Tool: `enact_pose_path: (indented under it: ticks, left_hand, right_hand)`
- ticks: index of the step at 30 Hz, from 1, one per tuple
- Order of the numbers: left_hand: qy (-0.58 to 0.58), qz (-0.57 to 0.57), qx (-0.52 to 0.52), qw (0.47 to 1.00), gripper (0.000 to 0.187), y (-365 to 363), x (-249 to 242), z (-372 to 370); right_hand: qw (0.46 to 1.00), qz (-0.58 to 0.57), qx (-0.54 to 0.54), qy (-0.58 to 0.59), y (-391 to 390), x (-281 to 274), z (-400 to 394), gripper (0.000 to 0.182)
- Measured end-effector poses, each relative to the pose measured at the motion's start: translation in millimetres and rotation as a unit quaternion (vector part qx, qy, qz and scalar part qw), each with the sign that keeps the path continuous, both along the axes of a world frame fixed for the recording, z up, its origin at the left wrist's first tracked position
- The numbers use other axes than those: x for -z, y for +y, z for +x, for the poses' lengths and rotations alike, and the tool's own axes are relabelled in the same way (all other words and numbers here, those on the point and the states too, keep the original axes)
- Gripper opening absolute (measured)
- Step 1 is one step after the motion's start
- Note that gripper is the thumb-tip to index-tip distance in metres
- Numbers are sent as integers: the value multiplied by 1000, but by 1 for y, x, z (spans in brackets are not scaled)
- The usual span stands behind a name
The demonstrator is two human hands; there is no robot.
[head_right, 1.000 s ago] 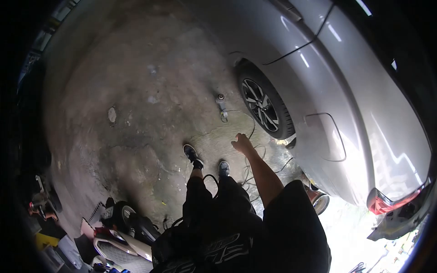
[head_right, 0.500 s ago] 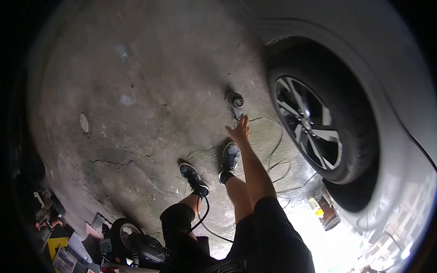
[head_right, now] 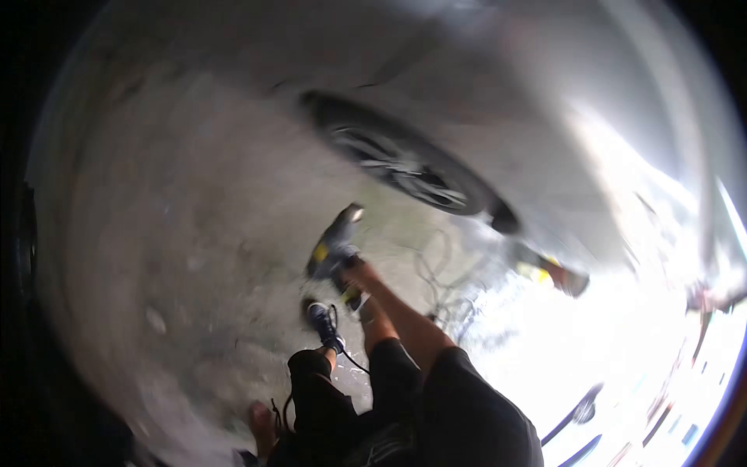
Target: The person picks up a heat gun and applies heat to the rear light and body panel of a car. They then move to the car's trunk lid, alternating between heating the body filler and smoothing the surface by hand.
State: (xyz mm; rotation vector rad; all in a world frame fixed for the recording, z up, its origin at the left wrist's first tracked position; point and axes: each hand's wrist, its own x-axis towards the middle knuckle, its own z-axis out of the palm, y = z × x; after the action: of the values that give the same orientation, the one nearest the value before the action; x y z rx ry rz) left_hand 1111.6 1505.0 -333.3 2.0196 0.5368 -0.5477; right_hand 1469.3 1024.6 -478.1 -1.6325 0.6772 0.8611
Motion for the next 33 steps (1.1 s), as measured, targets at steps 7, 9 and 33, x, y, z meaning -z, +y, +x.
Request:
enact_pose_path:
  ticks: [7, 9, 33]
  left_hand:
    - [17, -315, 323, 892, 80, -267, -272, 265]
    - [95, -397, 419, 811, 74, -308, -274, 239]
    - [121, -376, 605, 691, 75, -772, -411, -309]
  right_hand:
    - [902, 353, 212, -127, -33, -258, -252, 29]
    - [910, 270, 151, -277, -43, -377, -304, 19]
    - [738, -570, 210, -294, -265, -472, -863, 56]
